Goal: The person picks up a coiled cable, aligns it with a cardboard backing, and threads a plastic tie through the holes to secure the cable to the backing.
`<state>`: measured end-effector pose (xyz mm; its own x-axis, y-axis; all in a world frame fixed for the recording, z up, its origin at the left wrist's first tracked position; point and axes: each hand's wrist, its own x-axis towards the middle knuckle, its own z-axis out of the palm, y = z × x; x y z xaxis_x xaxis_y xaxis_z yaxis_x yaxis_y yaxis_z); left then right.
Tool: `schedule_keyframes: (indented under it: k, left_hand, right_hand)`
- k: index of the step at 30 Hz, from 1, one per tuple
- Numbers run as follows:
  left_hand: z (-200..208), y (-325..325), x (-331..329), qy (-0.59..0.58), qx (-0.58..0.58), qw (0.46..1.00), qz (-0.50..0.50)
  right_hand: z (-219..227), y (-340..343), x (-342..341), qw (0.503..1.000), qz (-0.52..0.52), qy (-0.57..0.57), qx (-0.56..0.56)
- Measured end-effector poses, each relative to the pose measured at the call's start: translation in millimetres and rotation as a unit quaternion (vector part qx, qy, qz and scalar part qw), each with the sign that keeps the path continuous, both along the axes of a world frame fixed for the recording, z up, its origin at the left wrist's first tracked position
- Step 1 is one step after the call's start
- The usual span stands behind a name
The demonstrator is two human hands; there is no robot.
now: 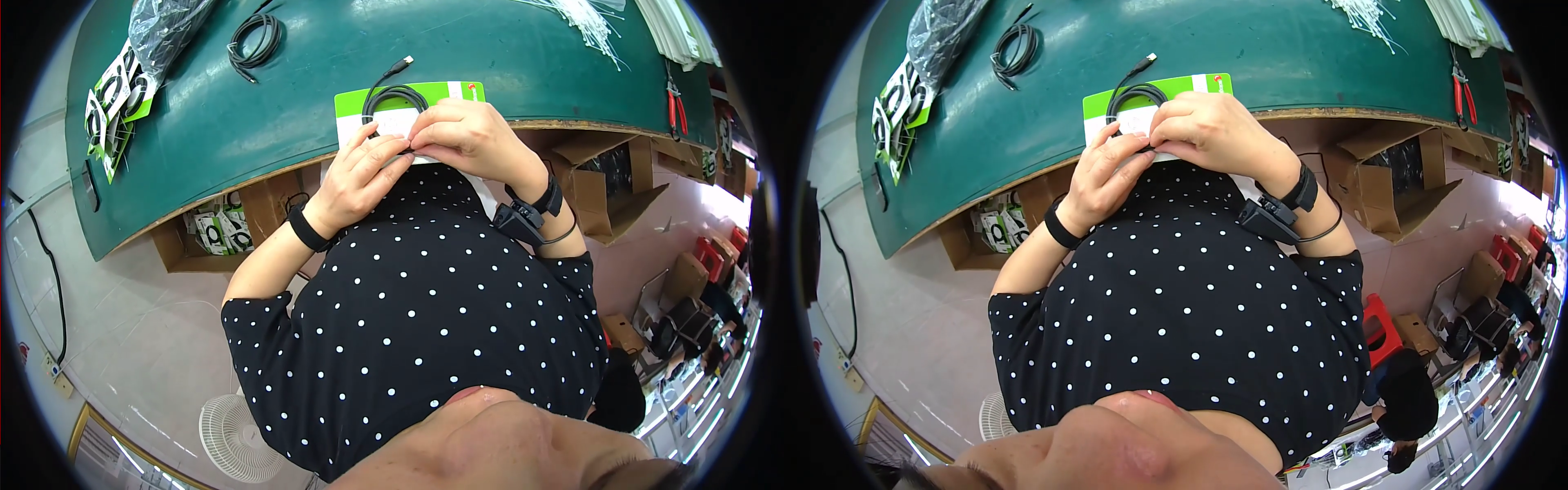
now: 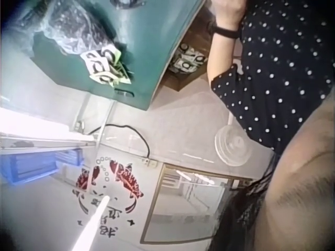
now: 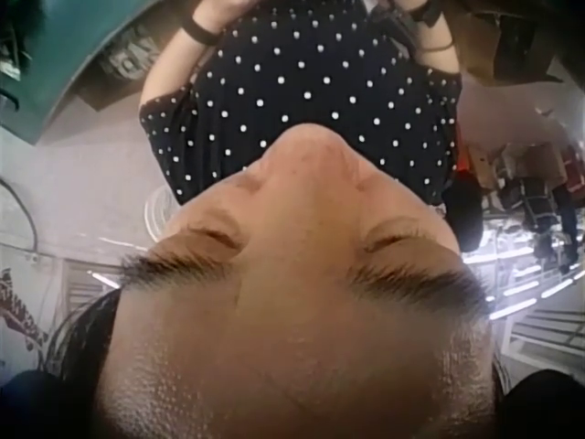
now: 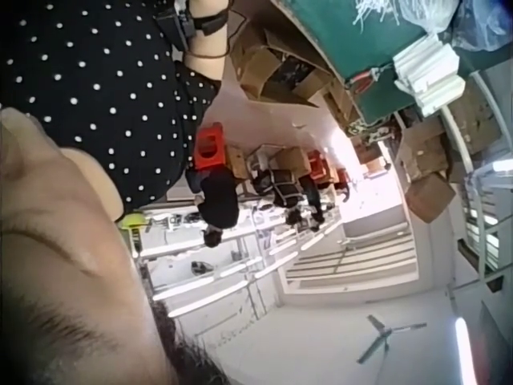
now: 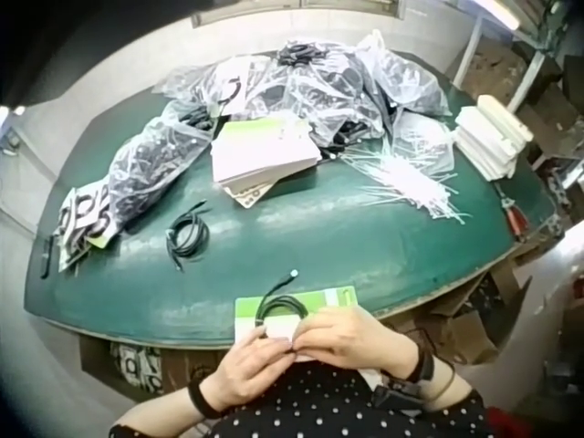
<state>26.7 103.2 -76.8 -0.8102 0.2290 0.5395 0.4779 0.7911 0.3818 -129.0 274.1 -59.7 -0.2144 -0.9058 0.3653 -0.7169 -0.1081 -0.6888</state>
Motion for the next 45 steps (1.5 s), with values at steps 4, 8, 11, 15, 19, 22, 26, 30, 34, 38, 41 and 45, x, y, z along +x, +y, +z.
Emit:
schedule_keyframes:
  k: [4, 8, 11, 15, 19, 22, 26, 30, 34, 38, 41, 45]
  left_hand:
    - [0, 1, 0, 0.011, -0.014, 1.0, 0.009]
    - [-1, 0, 0, 0.01, 0.002, 1.0, 0.013]
    - [-1, 0, -1, 0.005, 0.011, 1.0, 0.006]
    - [4, -1, -5, 0.008, 0.0, 1.0, -0.003]
    - [12, -3, -11, 0.025, -0.011, 0.999, -0.016]
    - [18, -4, -14, 0.033, -0.017, 0.999, -0.027]
    - [22, -5, -15, 0.042, -0.029, 0.999, -0.017]
    - [23, -8, -16, 0.054, -0.041, 0.997, -0.024]
    - [25, -10, -16, 0.037, -0.057, 0.997, -0.042]
    - [27, -10, -16, 0.023, -0.071, 0.996, -0.048]
    - [31, -12, -15, 0.01, -0.082, 0.994, -0.064]
    - [31, -13, -13, -0.008, -0.103, 0.991, -0.081]
  right_hand:
    - [1, -1, 2, 1.0, -0.004, -0.006, -0.004]
    - [5, 3, -5, 1.0, -0.009, -0.011, -0.005]
    - [5, 5, -5, 1.0, -0.01, -0.011, -0.002]
    - [5, 4, -6, 1.0, -0.006, -0.019, -0.004]
    - [7, 3, -8, 0.999, -0.011, -0.045, -0.024]
    - [11, 4, -12, 0.998, -0.01, -0.05, -0.045]
    - [31, 8, -25, 0.993, -0.008, -0.117, -0.01]
    - [24, 21, -90, 0.97, -0.223, 0.096, -0.026]
    - [6, 33, -158, 0.868, -0.348, 0.352, 0.043]
    - [-8, 32, -186, 0.841, -0.333, 0.392, 0.168]
    - [-6, 31, -200, 0.844, -0.294, 0.411, 0.179]
    - [-1, 36, -200, 0.927, -0.284, 0.217, 0.114]
